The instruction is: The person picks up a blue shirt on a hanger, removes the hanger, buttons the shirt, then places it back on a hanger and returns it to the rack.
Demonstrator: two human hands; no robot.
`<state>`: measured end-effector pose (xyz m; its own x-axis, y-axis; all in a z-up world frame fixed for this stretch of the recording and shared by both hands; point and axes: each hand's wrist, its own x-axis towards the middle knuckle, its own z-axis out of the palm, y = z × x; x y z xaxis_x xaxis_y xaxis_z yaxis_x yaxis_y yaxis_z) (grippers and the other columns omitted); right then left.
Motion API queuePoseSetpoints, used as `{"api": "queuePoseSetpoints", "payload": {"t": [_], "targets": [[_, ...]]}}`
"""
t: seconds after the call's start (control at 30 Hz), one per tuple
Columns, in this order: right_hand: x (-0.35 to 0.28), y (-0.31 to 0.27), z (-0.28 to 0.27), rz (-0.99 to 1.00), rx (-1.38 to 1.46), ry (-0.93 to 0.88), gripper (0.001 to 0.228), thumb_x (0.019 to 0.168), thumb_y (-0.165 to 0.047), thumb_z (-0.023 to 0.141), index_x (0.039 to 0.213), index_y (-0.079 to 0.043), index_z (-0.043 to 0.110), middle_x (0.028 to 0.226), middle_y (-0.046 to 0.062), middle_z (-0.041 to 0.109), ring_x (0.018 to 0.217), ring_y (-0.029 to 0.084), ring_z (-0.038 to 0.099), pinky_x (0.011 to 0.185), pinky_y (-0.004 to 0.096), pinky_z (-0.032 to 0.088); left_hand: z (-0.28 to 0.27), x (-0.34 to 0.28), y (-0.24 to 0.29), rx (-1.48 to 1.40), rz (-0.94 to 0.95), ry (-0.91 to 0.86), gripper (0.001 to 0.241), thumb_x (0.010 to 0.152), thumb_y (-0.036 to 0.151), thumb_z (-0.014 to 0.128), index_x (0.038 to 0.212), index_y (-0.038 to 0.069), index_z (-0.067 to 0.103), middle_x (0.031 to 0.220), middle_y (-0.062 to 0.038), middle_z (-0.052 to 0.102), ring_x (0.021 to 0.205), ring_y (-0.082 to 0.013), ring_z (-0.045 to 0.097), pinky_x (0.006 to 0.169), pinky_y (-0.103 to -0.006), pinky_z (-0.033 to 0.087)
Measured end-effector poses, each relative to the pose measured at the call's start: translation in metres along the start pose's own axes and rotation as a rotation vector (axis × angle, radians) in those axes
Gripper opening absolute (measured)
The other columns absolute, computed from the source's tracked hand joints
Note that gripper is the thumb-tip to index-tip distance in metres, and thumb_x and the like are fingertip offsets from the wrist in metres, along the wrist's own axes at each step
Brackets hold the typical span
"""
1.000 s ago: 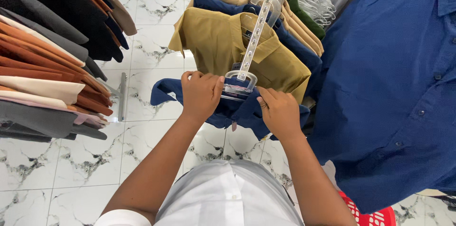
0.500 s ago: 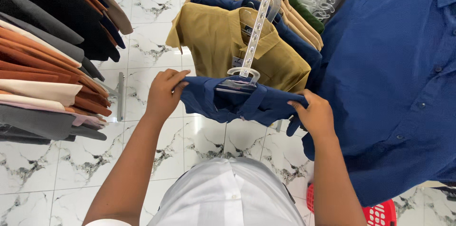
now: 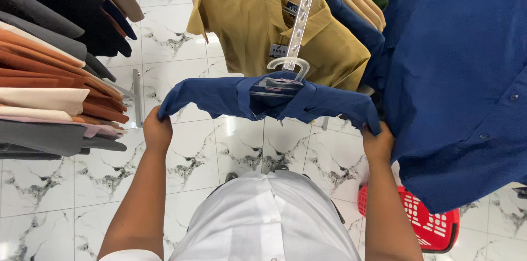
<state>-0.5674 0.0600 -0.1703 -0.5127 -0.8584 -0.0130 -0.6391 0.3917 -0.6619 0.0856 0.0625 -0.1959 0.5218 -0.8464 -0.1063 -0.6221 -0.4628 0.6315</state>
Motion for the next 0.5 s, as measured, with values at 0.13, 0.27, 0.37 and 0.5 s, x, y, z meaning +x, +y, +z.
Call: {"api": "queuePoseSetpoints", "payload": {"t": [0.13,0.27,0.37,0.5], "targets": [[-0.033,0.012,0.021,0.326,-0.053,-0.016,0.076,0.102,-0.034,0.071,0.153,0.001,0.026,0.150,0.036,0.044,0.144,0.047,0.042,0.122,0.058,0.033,0.042,-0.019,-0.038,0.184,-0.513,0.016,0.058,0.097,0.028,0.067,0.142,0.006,0.039,0.138,-0.030,0.049,0.123,-0.0542,0.056,0.106,-0.0633,0.046],[-0.086,-0.035,0.072,0.519,0.112,-0.471,0.071,0.099,-0.038,0.069,0.140,0.003,0.028,0.132,0.034,0.041,0.122,0.042,0.049,0.101,0.051,0.041,0.105,-0.060,0.020,0.007,-0.373,-0.405,0.078,0.093,0.043,0.072,0.145,-0.004,0.039,0.143,-0.035,0.041,0.133,-0.0569,0.049,0.113,-0.0612,0.040],[-0.125,-0.119,0.099,0.349,0.271,-0.904,0.038,0.100,-0.031,0.064,0.119,0.002,0.069,0.102,0.020,0.071,0.092,0.026,0.071,0.083,0.035,0.055,0.083,-0.095,0.160,-0.253,-0.089,-0.548,0.055,0.088,0.041,0.077,0.113,-0.006,0.067,0.106,-0.028,0.069,0.111,-0.0459,0.067,0.097,-0.0477,0.051],[-0.139,-0.207,0.111,0.334,0.477,-1.211,0.065,0.107,-0.043,0.049,0.154,0.002,0.044,0.131,0.024,0.067,0.115,0.034,0.071,0.108,0.053,0.045,0.133,-0.089,0.216,-0.548,-0.296,-0.369,0.072,0.087,0.059,0.072,0.132,0.003,0.066,0.131,-0.022,0.070,0.132,-0.0406,0.060,0.112,-0.0524,0.047]]}}
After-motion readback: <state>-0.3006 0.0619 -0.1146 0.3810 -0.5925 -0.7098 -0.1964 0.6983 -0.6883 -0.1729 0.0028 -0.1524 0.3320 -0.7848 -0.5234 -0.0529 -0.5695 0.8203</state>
